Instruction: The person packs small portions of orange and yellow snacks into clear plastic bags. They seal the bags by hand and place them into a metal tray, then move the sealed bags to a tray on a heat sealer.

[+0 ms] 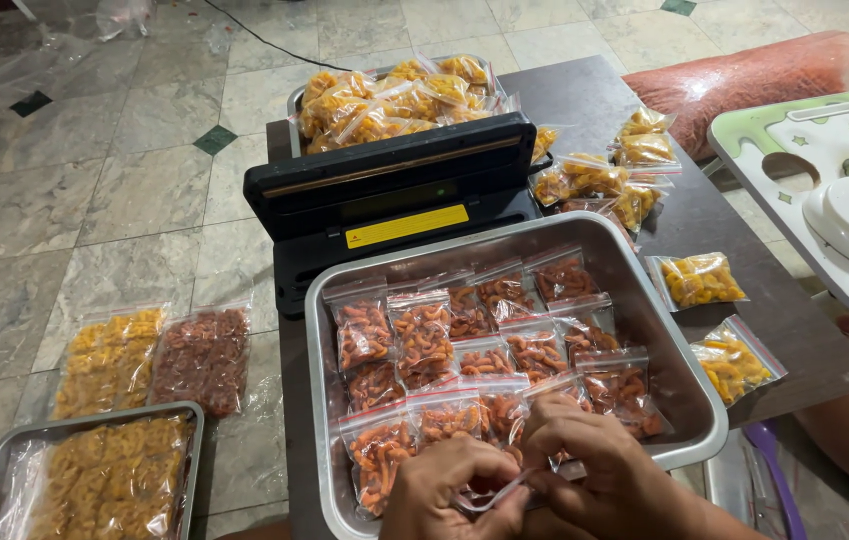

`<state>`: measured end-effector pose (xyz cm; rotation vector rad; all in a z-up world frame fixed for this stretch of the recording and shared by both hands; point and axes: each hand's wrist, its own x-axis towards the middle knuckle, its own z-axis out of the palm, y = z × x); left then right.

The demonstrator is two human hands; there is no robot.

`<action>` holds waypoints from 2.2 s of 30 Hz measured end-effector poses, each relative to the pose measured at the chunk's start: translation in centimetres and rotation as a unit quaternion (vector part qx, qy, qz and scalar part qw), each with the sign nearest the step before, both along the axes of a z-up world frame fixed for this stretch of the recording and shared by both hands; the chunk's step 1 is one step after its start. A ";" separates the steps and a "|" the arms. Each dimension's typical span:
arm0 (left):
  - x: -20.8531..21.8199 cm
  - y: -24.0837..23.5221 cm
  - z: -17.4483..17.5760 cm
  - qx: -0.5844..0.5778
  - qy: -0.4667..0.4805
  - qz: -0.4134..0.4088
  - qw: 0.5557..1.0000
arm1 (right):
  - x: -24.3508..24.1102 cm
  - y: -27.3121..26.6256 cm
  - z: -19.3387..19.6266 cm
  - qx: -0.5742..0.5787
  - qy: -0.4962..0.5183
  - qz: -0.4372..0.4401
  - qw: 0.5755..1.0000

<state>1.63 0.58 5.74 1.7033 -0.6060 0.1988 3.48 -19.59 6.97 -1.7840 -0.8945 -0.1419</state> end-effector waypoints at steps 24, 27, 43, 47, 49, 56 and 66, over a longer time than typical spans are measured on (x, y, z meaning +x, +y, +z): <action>-0.3 4.3 1.5 0.047 -0.008 0.084 0.995 | -0.2 -0.3 0.2 0.024 0.018 -0.019 0.999; -0.1 7.0 1.4 0.016 -0.029 0.153 0.988 | 0.0 -0.2 0.4 0.115 0.080 -0.068 0.988; -0.8 8.4 1.7 -0.047 -0.039 0.177 0.982 | 2.5 -1.5 -0.6 -0.303 0.102 -0.264 0.910; -0.4 6.9 1.5 0.029 -0.061 0.124 0.990 | 0.8 -1.0 0.5 -0.268 0.003 -0.165 0.949; 0.1 6.1 0.2 0.077 -0.098 0.083 0.989 | 0.3 -0.4 0.6 -0.239 -0.024 -0.105 0.965; 0.8 3.8 -5.2 0.416 0.010 -0.037 0.909 | 1.3 -1.1 -0.4 -0.342 -0.048 0.129 0.930; -0.2 2.7 -3.7 0.469 -0.015 0.099 0.878 | 9.1 -10.4 6.2 -0.438 -0.066 -0.125 0.888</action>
